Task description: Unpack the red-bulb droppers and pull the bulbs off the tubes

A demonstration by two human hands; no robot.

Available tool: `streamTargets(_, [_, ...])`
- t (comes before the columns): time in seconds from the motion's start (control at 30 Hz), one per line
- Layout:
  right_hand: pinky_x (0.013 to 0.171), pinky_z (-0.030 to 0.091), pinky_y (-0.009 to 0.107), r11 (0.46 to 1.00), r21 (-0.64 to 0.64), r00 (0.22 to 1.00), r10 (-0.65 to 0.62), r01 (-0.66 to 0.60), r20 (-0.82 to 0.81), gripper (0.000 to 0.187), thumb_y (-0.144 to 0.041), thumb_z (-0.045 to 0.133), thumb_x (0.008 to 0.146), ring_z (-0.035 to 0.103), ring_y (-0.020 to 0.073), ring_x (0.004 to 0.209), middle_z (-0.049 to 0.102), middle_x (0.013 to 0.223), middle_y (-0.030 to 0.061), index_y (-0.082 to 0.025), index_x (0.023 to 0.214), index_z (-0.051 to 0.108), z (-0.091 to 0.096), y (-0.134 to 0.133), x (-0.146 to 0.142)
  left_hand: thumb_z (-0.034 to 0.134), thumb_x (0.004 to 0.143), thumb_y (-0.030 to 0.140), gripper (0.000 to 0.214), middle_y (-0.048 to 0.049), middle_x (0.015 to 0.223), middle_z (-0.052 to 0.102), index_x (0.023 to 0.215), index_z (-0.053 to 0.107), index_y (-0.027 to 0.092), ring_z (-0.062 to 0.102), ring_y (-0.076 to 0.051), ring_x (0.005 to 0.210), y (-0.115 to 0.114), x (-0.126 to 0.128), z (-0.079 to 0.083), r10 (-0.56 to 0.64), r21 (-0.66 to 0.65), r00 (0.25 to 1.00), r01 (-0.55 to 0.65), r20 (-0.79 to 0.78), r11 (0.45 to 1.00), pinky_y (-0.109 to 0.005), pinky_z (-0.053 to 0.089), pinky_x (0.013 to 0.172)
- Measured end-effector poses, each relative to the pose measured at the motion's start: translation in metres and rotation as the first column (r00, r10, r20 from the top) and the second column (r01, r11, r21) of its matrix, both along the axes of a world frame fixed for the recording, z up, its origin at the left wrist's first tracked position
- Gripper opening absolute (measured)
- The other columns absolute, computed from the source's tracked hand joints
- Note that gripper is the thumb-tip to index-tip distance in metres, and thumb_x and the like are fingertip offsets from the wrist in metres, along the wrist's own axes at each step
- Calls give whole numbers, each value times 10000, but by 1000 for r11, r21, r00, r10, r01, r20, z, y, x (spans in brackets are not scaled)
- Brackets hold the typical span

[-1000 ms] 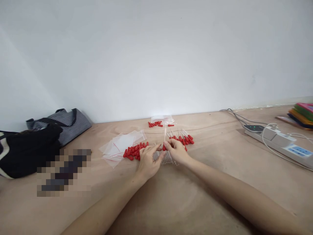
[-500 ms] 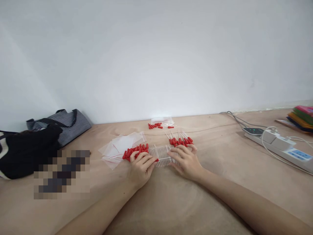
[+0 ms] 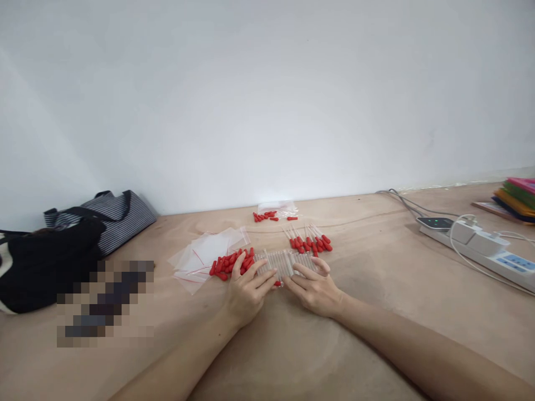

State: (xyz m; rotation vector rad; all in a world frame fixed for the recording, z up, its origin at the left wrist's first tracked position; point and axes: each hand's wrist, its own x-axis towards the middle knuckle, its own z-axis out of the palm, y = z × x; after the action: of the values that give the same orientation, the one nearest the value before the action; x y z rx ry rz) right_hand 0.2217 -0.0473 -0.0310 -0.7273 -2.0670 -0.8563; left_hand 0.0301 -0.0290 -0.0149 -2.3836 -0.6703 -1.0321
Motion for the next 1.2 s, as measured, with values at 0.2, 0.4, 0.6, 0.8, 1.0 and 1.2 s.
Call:
streamTargets(0.2, [975, 72, 361, 999, -39, 1000, -6, 7, 28, 197, -125, 422, 845, 529, 103, 888, 594, 527, -42, -187, 742, 578, 2, 0, 3, 480, 805, 112, 216, 90, 928, 680, 865, 610, 274, 591, -184, 939, -1, -10, 17, 22, 165, 977, 13, -212, 986, -495, 22, 1053])
streamTargets(0.4, [950, 65, 382, 955, -256, 949, -213, 151, -232, 272, -170, 365, 868, 550, 109, 811, 654, 653, -24, -211, 717, 588, 14, 12, 34, 502, 791, 165, 164, 34, 859, 696, 822, 635, 258, 598, -211, 881, 18, -44, 23, 197, 104, 977, -204, 75, 973, -514, 215, 971])
streamTargets(0.6, [805, 197, 377, 717, -662, 817, -506, 220, -277, 329, -356, 397, 849, 535, 170, 762, 651, 659, -3, -230, 646, 624, 24, 16, 29, 458, 773, 373, 287, -44, 779, 655, 829, 661, 178, 602, -154, 693, 29, -59, 25, 401, -517, 877, -222, 265, 827, -259, 482, 637])
streamTargets(0.8, [677, 238, 325, 517, -825, 753, -631, 227, -188, 234, -322, 478, 786, 548, 183, 704, 649, 625, 2, -247, 649, 652, 12, 23, 15, 502, 625, 307, 324, -48, 842, 670, 880, 637, 160, 628, -178, 680, 41, -81, 31, 666, -796, 723, -288, 184, 532, -276, 499, 644])
streamTargets(1.0, [686, 254, 328, 491, -813, 720, -681, 314, -133, 162, -310, 511, 752, 555, 199, 744, 641, 637, 20, -222, 744, 646, 8, 29, 6, 557, 593, 401, 360, 3, 635, 635, 863, 568, 163, 618, -170, 592, 42, -84, 33, 670, -856, 730, -257, 133, 449, -265, 479, 593])
streamTargets(1.2, [679, 248, 322, 529, -819, 735, -643, 223, -215, 197, -332, 481, 783, 550, 189, 733, 647, 656, 10, -220, 734, 636, 9, 29, 8, 528, 628, 453, 368, 5, 637, 604, 855, 545, 164, 590, -150, 577, 43, -81, 26, 642, -822, 752, -263, 154, 505, -259, 465, 583])
